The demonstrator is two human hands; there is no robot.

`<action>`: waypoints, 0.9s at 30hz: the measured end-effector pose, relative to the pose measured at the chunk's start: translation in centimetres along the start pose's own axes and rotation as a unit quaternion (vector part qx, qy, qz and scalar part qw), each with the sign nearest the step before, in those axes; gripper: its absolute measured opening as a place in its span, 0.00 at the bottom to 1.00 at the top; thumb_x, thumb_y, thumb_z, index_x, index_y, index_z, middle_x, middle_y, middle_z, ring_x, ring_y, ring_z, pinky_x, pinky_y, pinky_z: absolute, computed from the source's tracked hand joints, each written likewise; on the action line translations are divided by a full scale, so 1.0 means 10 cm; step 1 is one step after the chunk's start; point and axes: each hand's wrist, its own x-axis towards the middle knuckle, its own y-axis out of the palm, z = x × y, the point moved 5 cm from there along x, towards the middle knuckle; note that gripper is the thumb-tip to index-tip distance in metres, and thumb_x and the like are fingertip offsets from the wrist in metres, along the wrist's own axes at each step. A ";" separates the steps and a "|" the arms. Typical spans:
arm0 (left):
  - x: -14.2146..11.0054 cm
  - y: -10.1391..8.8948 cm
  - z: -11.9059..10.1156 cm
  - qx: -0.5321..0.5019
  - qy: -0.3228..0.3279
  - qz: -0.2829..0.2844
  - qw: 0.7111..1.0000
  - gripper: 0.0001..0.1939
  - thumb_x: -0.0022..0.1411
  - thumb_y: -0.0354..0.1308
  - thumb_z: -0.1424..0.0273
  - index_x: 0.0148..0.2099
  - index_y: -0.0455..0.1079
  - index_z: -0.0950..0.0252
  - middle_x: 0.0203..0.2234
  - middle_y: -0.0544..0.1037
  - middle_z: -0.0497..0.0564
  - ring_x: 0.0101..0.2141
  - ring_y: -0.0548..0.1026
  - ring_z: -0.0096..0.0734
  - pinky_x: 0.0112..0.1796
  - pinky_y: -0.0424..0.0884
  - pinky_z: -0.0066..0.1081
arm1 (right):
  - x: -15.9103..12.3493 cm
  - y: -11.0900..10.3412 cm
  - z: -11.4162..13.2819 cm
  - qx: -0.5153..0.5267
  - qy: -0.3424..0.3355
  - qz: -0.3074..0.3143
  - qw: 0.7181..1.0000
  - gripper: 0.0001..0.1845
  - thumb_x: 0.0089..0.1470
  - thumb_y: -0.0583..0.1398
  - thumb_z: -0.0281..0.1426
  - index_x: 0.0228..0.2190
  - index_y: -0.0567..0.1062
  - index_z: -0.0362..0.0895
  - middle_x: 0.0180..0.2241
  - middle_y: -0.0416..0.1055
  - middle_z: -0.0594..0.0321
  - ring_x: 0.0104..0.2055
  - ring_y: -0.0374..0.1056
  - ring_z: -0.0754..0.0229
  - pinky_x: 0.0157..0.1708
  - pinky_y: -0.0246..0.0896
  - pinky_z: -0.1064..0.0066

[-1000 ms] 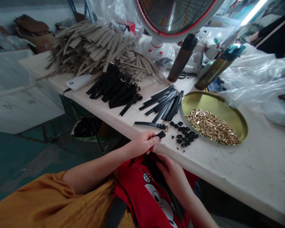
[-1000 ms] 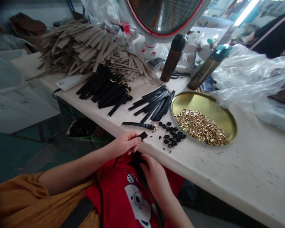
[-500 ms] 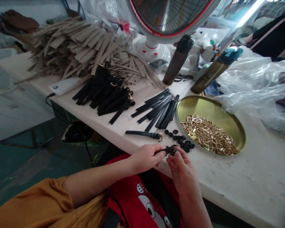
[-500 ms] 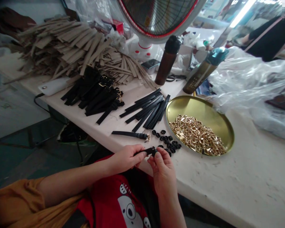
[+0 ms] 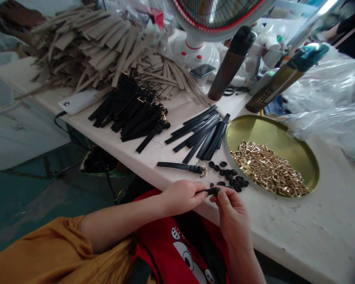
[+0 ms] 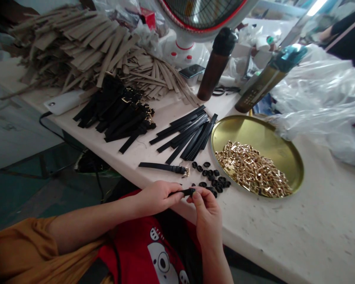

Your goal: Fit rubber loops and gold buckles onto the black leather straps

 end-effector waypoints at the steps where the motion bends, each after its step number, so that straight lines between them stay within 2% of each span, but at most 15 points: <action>1: 0.01 -0.01 0.00 0.004 0.004 0.012 1.000 0.12 0.60 0.45 0.67 0.32 0.68 0.65 0.22 0.69 0.46 0.24 0.65 0.24 0.25 0.55 0.23 | 0.00 -0.02 0.00 -0.018 -0.010 -0.002 1.000 0.11 0.44 0.64 0.36 0.29 0.72 0.44 0.27 0.70 0.67 0.26 0.65 0.68 0.31 0.60 0.75; 7: 0.01 -0.06 0.01 -0.018 -0.011 0.087 0.996 0.11 0.58 0.46 0.69 0.31 0.69 0.65 0.18 0.68 0.44 0.21 0.64 0.24 0.22 0.53 0.22 | -0.01 -0.02 -0.05 -0.045 0.016 0.028 0.998 0.14 0.43 0.64 0.37 0.33 0.73 0.45 0.26 0.71 0.66 0.24 0.65 0.66 0.29 0.60 0.72; 11: 0.01 -0.05 -0.02 -0.001 0.003 0.064 0.998 0.12 0.58 0.46 0.69 0.30 0.70 0.64 0.20 0.70 0.45 0.23 0.65 0.25 0.23 0.53 0.23 | -0.03 -0.05 -0.04 -0.055 0.021 0.052 0.997 0.14 0.43 0.64 0.37 0.33 0.75 0.44 0.24 0.71 0.66 0.25 0.66 0.65 0.30 0.61 0.72; 13: 0.00 -0.03 -0.05 0.011 0.023 0.069 0.997 0.11 0.58 0.47 0.69 0.31 0.70 0.64 0.22 0.71 0.46 0.23 0.66 0.25 0.23 0.53 0.24 | -0.04 -0.07 -0.04 -0.051 0.045 0.058 0.996 0.15 0.42 0.64 0.38 0.34 0.75 0.44 0.24 0.72 0.66 0.25 0.66 0.66 0.30 0.61 0.73; 18: -0.04 -0.03 -0.07 0.029 0.030 0.086 0.995 0.11 0.58 0.47 0.68 0.33 0.70 0.64 0.22 0.71 0.46 0.23 0.66 0.26 0.24 0.54 0.24 | -0.10 -0.03 -0.07 0.022 0.096 0.062 0.993 0.14 0.41 0.65 0.38 0.32 0.76 0.46 0.24 0.72 0.66 0.23 0.65 0.69 0.27 0.62 0.76; 22: -0.11 -0.04 -0.06 0.043 0.023 0.061 0.997 0.12 0.59 0.46 0.67 0.35 0.71 0.63 0.24 0.73 0.47 0.24 0.67 0.27 0.25 0.55 0.24 | -0.16 0.05 -0.07 0.003 0.059 0.067 0.996 0.14 0.43 0.64 0.39 0.33 0.77 0.45 0.25 0.72 0.65 0.24 0.65 0.67 0.29 0.63 0.73; 25: -0.13 0.00 -0.09 0.022 0.029 0.026 0.999 0.12 0.61 0.45 0.67 0.37 0.70 0.63 0.27 0.74 0.47 0.27 0.69 0.28 0.27 0.58 0.24 | -0.18 0.05 -0.03 -0.051 0.004 0.049 0.998 0.15 0.45 0.63 0.38 0.36 0.76 0.45 0.26 0.72 0.64 0.27 0.66 0.65 0.32 0.63 0.71; 27: -0.14 0.03 -0.11 0.005 0.026 0.003 1.000 0.13 0.62 0.44 0.67 0.36 0.69 0.64 0.28 0.74 0.48 0.29 0.70 0.28 0.28 0.59 0.24 | -0.18 0.04 -0.01 -0.037 0.003 0.032 0.999 0.14 0.45 0.63 0.37 0.36 0.75 0.45 0.26 0.71 0.65 0.27 0.66 0.65 0.31 0.63 0.72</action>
